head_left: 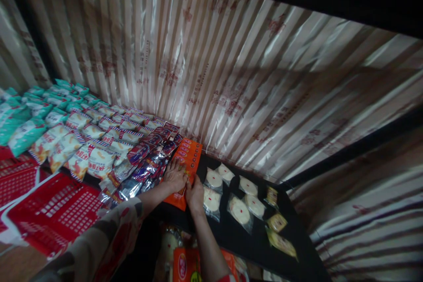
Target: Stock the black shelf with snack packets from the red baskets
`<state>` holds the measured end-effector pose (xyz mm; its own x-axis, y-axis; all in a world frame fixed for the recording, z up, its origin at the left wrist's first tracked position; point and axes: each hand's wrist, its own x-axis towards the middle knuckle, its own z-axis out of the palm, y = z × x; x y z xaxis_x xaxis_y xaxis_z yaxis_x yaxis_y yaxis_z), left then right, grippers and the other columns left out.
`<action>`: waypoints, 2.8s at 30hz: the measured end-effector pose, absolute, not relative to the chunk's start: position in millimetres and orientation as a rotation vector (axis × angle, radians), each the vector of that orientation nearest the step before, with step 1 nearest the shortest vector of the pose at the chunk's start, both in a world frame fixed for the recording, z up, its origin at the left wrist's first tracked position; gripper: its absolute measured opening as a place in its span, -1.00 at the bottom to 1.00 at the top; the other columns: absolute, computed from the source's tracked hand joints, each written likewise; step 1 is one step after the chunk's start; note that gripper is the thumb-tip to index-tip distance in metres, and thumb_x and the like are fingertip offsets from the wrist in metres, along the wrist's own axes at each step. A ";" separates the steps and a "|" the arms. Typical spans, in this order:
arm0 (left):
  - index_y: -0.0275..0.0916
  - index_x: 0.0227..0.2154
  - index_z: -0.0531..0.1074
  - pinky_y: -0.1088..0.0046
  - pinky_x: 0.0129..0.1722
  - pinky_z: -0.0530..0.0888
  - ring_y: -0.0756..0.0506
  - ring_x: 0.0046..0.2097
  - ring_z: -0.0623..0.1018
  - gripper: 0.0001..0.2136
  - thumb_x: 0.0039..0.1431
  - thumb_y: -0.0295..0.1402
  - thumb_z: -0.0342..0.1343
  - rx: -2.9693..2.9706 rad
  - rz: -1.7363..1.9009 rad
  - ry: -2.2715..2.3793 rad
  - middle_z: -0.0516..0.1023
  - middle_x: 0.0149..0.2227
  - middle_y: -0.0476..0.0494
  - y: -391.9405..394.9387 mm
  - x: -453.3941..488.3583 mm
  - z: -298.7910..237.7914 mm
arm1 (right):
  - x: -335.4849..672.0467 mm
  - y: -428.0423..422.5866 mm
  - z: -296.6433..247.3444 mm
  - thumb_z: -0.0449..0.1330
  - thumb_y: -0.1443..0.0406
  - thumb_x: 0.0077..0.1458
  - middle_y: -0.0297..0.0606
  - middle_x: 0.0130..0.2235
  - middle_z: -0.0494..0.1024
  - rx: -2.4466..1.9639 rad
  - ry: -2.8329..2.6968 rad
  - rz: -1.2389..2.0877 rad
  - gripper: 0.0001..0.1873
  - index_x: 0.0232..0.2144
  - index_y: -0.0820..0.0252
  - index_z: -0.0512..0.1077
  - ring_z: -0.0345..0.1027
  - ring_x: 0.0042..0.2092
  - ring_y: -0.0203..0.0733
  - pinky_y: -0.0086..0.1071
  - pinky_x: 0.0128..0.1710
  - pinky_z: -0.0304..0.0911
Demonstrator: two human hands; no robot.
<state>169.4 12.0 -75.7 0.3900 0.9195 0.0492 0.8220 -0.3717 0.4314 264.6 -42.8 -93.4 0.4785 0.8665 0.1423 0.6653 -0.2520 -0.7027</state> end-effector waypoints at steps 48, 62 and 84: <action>-0.22 0.10 0.29 0.08 0.22 0.03 -0.25 0.25 0.14 -0.55 0.15 -0.24 -0.04 2.559 0.637 1.457 0.25 0.20 -0.23 11.6 170.5 -92.2 | 269.4 -38.6 -119.1 -0.11 0.36 0.12 0.17 0.07 0.35 -1.921 -1.603 0.000 -0.54 -0.03 0.45 0.40 0.22 0.11 0.01 -0.15 0.09 0.17; -0.43 0.05 0.31 0.19 0.21 0.14 -0.20 0.27 0.11 -0.61 0.17 -0.48 -0.13 2.565 0.566 1.258 0.22 0.20 -0.36 -40.2 178.8 -83.6 | 270.8 -94.9 -96.8 -0.05 0.43 0.04 0.14 0.08 0.34 -1.921 -1.622 0.133 -0.53 0.01 0.44 0.36 0.22 0.12 -0.02 -0.15 0.10 0.17; -0.35 0.13 0.21 0.17 0.18 0.26 -0.15 0.17 0.30 -0.50 0.07 -0.50 -0.18 2.377 0.699 0.856 0.35 0.12 -0.29 -211.4 167.8 -124.0 | 292.2 -243.3 -98.7 -0.04 0.50 0.04 -0.11 -0.14 0.55 -1.883 -2.061 0.402 -0.61 -0.17 0.25 0.49 0.40 -0.08 -0.20 -0.47 -0.03 0.22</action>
